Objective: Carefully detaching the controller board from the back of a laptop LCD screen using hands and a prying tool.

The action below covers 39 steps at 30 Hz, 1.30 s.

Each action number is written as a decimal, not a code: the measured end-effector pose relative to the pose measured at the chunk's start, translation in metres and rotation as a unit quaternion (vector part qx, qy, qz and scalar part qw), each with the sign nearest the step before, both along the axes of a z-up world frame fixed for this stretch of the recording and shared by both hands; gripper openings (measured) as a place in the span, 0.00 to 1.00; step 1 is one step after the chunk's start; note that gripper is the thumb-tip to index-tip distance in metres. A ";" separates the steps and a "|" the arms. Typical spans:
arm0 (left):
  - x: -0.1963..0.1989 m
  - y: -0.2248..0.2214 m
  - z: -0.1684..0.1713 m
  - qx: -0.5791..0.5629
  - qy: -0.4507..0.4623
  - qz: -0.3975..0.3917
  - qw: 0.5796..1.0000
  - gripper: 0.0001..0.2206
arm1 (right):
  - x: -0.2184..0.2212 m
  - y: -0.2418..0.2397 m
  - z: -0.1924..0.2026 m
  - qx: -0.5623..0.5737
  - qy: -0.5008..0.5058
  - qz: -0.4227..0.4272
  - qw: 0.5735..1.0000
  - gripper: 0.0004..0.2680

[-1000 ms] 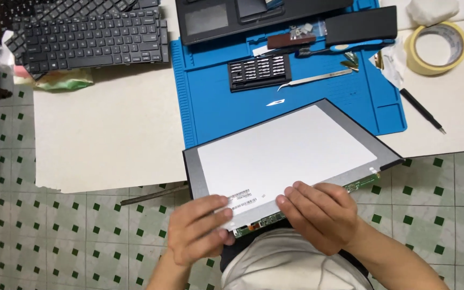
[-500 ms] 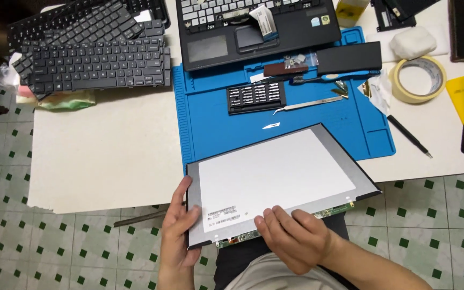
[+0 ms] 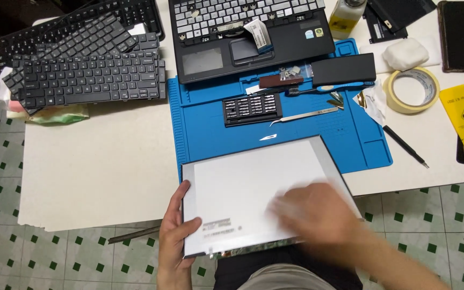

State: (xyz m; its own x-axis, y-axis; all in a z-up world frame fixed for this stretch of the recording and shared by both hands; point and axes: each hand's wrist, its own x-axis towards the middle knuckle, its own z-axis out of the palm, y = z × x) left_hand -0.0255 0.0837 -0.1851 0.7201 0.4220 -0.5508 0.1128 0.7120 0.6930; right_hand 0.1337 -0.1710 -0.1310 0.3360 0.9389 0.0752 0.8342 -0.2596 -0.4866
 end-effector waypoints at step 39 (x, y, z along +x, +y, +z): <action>0.002 0.016 0.055 0.004 0.142 0.028 0.989 0.43 | 0.121 0.078 -0.064 -0.184 0.108 -0.157 0.964 0.10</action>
